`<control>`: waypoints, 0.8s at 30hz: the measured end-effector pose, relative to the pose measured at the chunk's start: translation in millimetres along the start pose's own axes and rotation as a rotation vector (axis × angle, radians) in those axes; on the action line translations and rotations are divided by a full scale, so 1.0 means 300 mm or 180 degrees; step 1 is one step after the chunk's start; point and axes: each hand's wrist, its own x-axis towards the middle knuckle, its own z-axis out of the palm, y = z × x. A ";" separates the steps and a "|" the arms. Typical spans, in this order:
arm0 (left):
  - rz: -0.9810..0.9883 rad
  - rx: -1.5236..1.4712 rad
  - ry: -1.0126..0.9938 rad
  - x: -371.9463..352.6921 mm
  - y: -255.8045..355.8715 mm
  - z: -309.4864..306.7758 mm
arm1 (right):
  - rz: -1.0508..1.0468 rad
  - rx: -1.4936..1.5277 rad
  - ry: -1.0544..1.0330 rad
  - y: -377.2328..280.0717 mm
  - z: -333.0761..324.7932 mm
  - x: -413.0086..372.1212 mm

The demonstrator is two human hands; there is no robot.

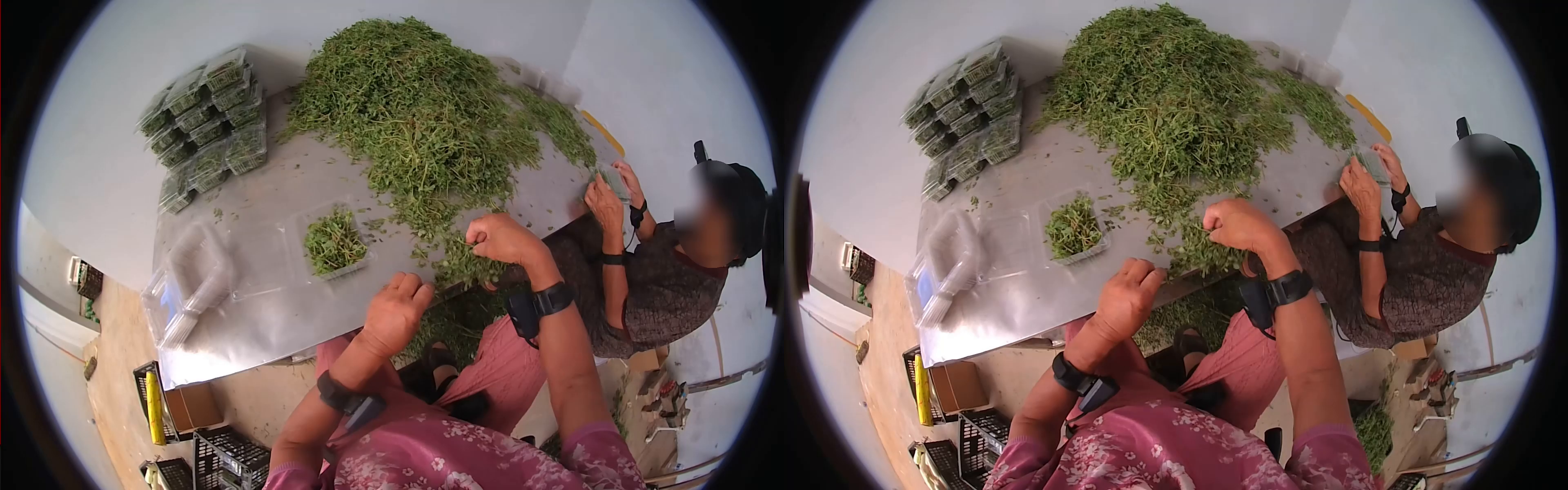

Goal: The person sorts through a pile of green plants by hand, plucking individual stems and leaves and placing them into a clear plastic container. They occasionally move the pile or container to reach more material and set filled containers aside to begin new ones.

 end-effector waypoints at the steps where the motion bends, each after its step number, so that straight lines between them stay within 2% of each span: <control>1: -0.0004 0.0004 0.0000 0.001 0.001 -0.002 | 0.0032 -0.0002 0.0032 -0.017 -0.002 0.009; 3: -0.0028 0.0008 -0.0013 -0.001 0.004 -0.005 | 0.0102 0.0006 0.0104 -0.045 -0.002 0.030; 6: -0.0080 -0.0010 -0.0003 -0.007 0.006 -0.006 | -0.0173 0.0002 0.1201 -0.036 0.056 0.119; 9: -0.0128 -0.0103 0.0101 -0.014 0.002 -0.005 | -0.0138 -0.0081 0.1391 -0.097 0.097 0.182; 10: -0.0154 -0.0164 0.0149 -0.016 0.001 -0.003 | 0.0178 0.0121 0.0960 -0.141 0.087 0.192; 13: -0.0226 -0.0325 0.0277 -0.021 -0.006 0.008 | 0.0186 -0.0417 0.1064 -0.212 0.135 0.208; 17: -0.0296 -0.0456 0.0346 -0.018 -0.010 0.010 | -0.0056 -0.0684 0.0614 -0.194 0.138 0.214; 20: -0.0279 -0.0489 0.0363 -0.022 -0.015 0.016 | -0.0388 -0.0157 0.0214 -0.142 0.117 0.190; 24: -0.0286 -0.0538 0.0382 -0.024 -0.015 0.017 | -0.0578 -0.0113 -0.0021 -0.121 0.056 0.091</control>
